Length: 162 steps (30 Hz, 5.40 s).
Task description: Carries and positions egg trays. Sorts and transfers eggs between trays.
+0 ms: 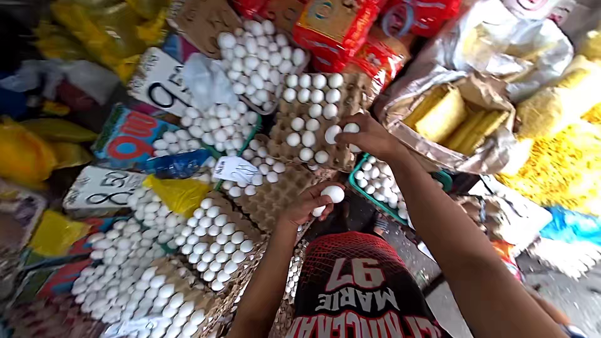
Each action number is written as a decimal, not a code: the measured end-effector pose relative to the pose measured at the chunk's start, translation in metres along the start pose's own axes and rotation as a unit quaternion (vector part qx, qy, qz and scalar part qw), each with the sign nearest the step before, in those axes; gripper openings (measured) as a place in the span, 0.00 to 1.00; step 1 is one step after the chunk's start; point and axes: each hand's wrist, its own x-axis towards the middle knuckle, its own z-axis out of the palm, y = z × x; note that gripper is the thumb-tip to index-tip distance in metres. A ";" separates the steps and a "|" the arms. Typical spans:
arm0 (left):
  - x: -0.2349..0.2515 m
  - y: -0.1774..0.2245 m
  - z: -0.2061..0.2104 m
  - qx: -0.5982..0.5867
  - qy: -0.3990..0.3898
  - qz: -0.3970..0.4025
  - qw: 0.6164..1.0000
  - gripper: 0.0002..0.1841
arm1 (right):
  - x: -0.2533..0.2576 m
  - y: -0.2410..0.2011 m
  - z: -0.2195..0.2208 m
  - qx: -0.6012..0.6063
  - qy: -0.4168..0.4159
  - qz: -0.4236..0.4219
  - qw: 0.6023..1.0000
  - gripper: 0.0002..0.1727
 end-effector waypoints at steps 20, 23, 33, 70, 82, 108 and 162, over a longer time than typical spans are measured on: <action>0.262 -0.158 0.028 -0.010 0.358 -0.212 0.909 0.29 | -0.116 0.238 0.008 0.200 0.297 0.491 0.794 0.31; 0.256 -0.146 0.026 -0.022 0.348 -0.213 0.913 0.29 | -0.115 0.242 0.007 0.183 0.310 0.478 0.801 0.30; 0.121 -0.051 0.056 0.212 0.115 -0.133 0.961 0.20 | -0.116 0.128 0.015 -0.136 0.267 0.270 0.915 0.19; 0.091 0.169 -0.144 0.692 0.230 -0.109 0.676 0.22 | 0.108 -0.006 0.034 -0.381 0.110 0.077 0.915 0.26; 0.036 0.175 -0.133 0.112 0.236 0.054 0.964 0.31 | 0.140 -0.023 -0.020 -0.310 0.144 0.065 0.937 0.24; 0.029 0.098 -0.003 0.144 0.062 0.021 0.987 0.29 | 0.160 -0.024 -0.045 -0.365 -0.014 0.060 0.929 0.24; 0.062 0.110 -0.082 0.245 0.487 0.059 0.836 0.21 | 0.109 -0.026 0.066 -0.397 0.013 -0.013 0.918 0.22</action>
